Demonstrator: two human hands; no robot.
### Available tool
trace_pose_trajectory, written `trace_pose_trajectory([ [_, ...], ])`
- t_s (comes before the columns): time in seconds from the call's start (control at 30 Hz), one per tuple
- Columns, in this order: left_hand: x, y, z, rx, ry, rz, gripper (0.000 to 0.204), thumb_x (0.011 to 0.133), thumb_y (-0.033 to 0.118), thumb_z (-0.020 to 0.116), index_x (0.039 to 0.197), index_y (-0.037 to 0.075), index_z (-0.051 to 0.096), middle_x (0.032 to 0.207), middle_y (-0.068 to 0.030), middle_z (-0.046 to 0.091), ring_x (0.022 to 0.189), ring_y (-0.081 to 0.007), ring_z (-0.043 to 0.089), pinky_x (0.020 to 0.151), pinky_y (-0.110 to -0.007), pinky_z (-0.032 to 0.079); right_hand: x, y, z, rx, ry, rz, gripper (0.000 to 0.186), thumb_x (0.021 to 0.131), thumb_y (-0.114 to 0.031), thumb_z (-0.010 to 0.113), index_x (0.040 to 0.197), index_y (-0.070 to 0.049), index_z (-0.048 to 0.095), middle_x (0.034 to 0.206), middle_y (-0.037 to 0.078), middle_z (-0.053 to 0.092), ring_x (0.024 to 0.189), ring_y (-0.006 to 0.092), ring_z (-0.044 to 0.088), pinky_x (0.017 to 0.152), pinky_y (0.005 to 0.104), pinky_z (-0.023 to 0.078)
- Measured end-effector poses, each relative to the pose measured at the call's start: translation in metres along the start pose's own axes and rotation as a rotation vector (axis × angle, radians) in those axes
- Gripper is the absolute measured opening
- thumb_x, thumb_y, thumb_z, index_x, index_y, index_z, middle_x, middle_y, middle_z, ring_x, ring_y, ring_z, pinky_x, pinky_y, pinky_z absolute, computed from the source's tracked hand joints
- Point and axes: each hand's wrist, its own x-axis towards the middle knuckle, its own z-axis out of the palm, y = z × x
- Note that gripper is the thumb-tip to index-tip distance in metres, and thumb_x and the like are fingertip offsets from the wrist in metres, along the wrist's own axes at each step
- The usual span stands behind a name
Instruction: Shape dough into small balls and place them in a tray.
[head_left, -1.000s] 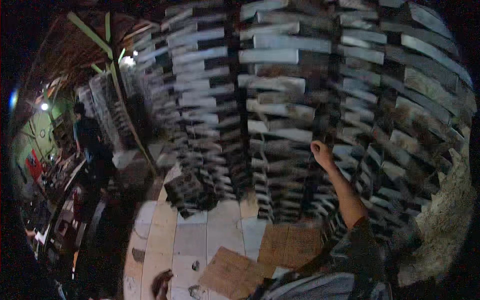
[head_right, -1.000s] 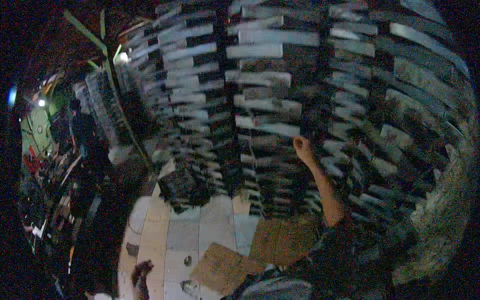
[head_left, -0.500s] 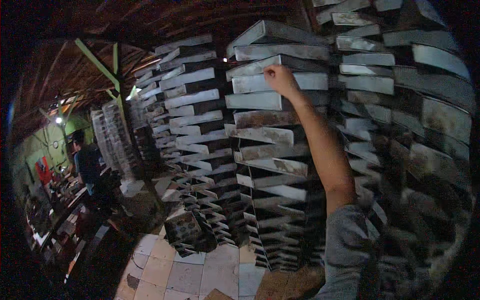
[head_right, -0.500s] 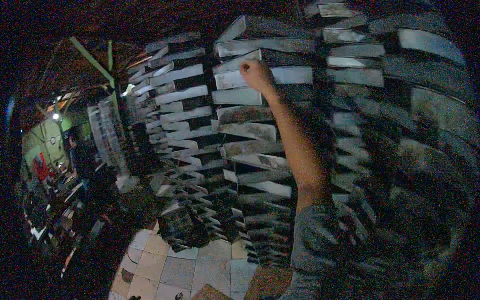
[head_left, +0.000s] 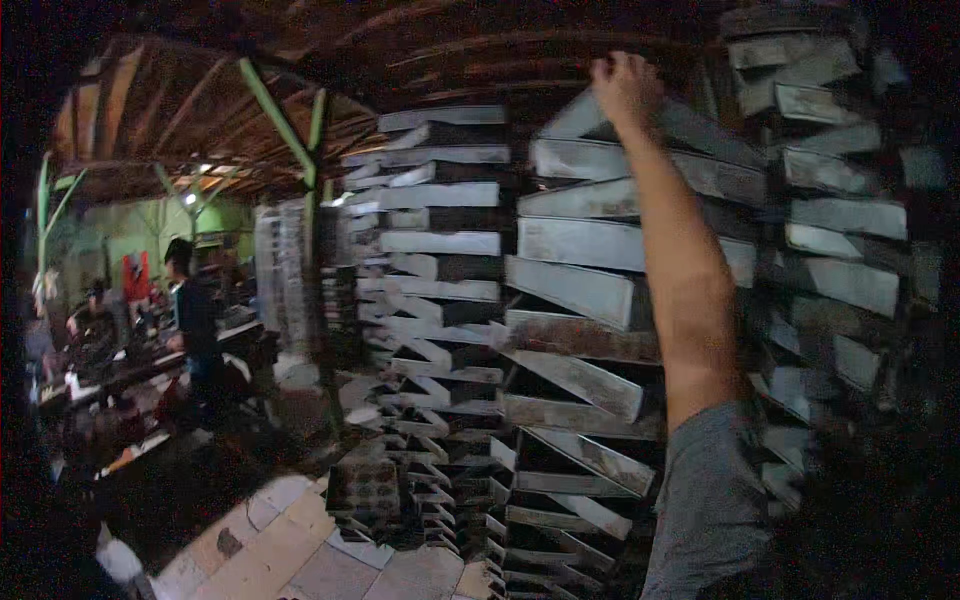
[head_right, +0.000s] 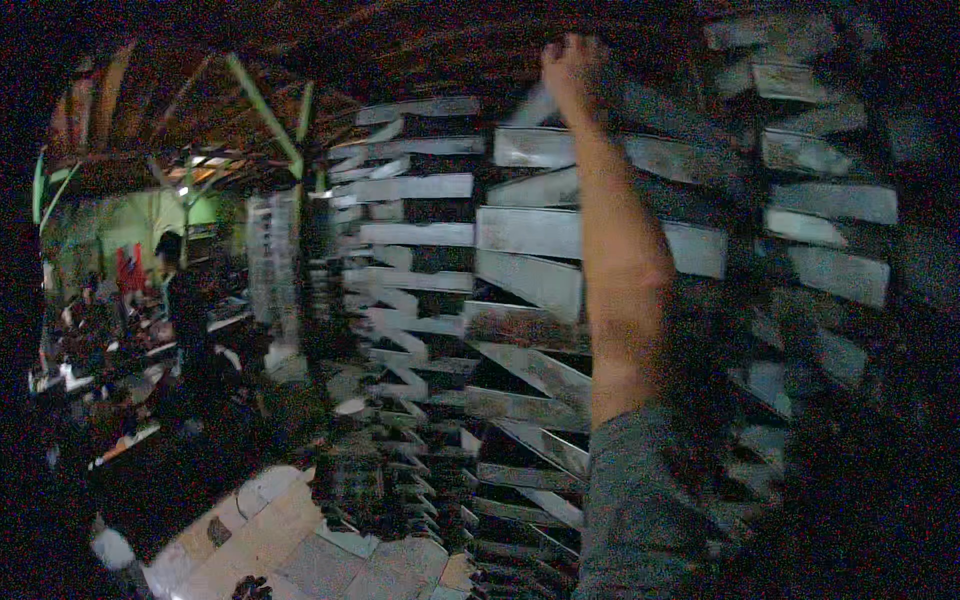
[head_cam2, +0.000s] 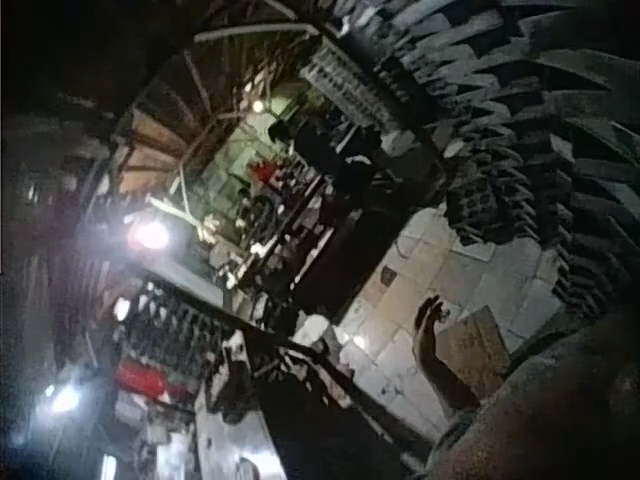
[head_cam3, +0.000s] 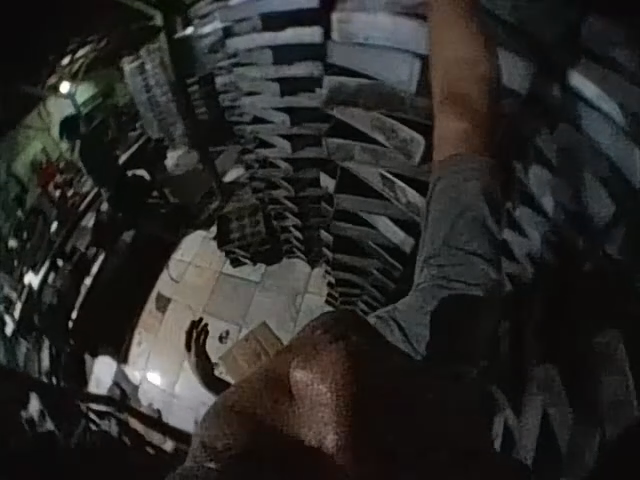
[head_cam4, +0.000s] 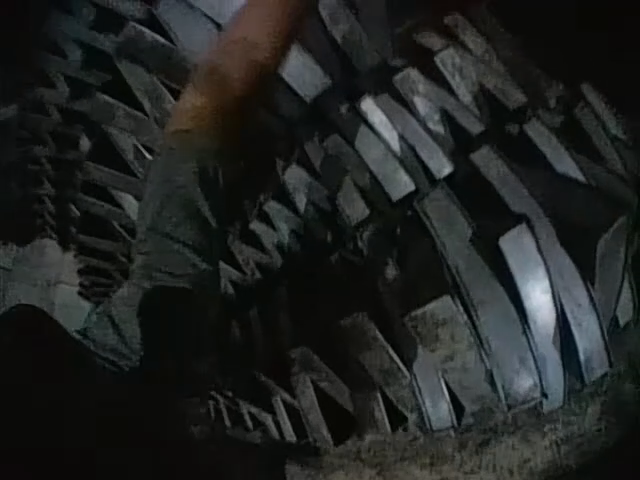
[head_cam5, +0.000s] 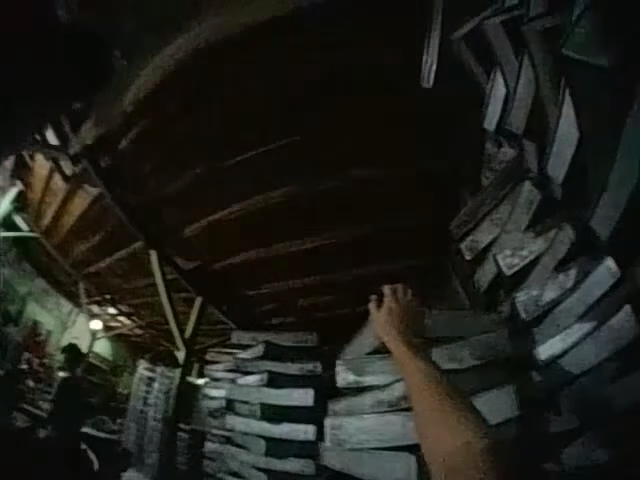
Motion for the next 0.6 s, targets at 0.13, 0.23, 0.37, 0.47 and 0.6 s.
trace_pose_trajectory([
  [0.13, 0.02, 0.01, 0.008, -0.193, 0.079, -0.131, 0.048, 0.089, 0.015, 0.044, 0.129, -0.007, 0.03, 0.128, -0.018, 0.043, 0.11, -0.0307, 0.05, 0.091, -0.035, 0.045, 0.014, 0.039, 0.015, -0.157, -0.488, 0.226, 0.052, 0.083, -0.054, 0.041, 0.087, -0.008, 0.068, 0.097, 0.019, 0.063, 0.096, 0.0351, 0.056, 0.079, 0.0448, 0.045],
  [0.23, -0.013, -0.059, -0.049, -0.258, 0.243, -0.116, 0.045, 0.088, 0.016, 0.046, 0.125, -0.006, 0.034, 0.122, -0.0173, 0.046, 0.106, -0.0294, 0.052, 0.088, -0.034, 0.046, 0.013, -0.013, -0.032, 0.159, -0.492, 0.208, 0.053, 0.082, -0.053, 0.045, 0.084, -0.005, 0.067, 0.091, 0.021, 0.062, 0.089, 0.0366, 0.059, 0.074, 0.0451, 0.046],
  [0.37, -0.039, -0.086, -0.081, -0.352, 0.413, -0.092, 0.041, 0.087, 0.017, 0.048, 0.12, -0.005, 0.039, 0.115, -0.0164, 0.051, 0.1, -0.0277, 0.054, 0.084, -0.033, 0.047, 0.033, -0.022, -0.015, 0.191, -0.323, 0.042, 0.048, 0.079, -0.048, 0.054, 0.077, -0.001, 0.064, 0.075, 0.022, 0.062, 0.071, 0.0372, 0.061, 0.062, 0.0446, 0.048],
  [0.47, -0.068, -0.089, -0.103, -0.393, 0.535, -0.091, 0.038, 0.087, 0.018, 0.05, 0.116, -0.004, 0.043, 0.109, -0.0156, 0.054, 0.096, -0.0264, 0.056, 0.081, -0.033, 0.048, 0.046, -0.076, -0.036, 0.253, -0.144, -0.103, 0.045, 0.078, -0.045, 0.058, 0.069, -0.001, 0.062, 0.063, 0.019, 0.059, 0.059, 0.0348, 0.059, 0.055, 0.0425, 0.046],
  [0.6, -0.126, -0.086, -0.151, -0.416, 0.736, -0.08, 0.034, 0.086, 0.019, 0.053, 0.112, -0.003, 0.049, 0.102, -0.0147, 0.058, 0.091, -0.0247, 0.059, 0.077, -0.032, 0.049, 0.055, -0.159, -0.091, 0.39, 0.041, -0.267, 0.04, 0.08, -0.041, 0.059, 0.064, -0.004, 0.062, 0.056, 0.015, 0.055, 0.053, 0.0295, 0.057, 0.052, 0.0393, 0.045],
])
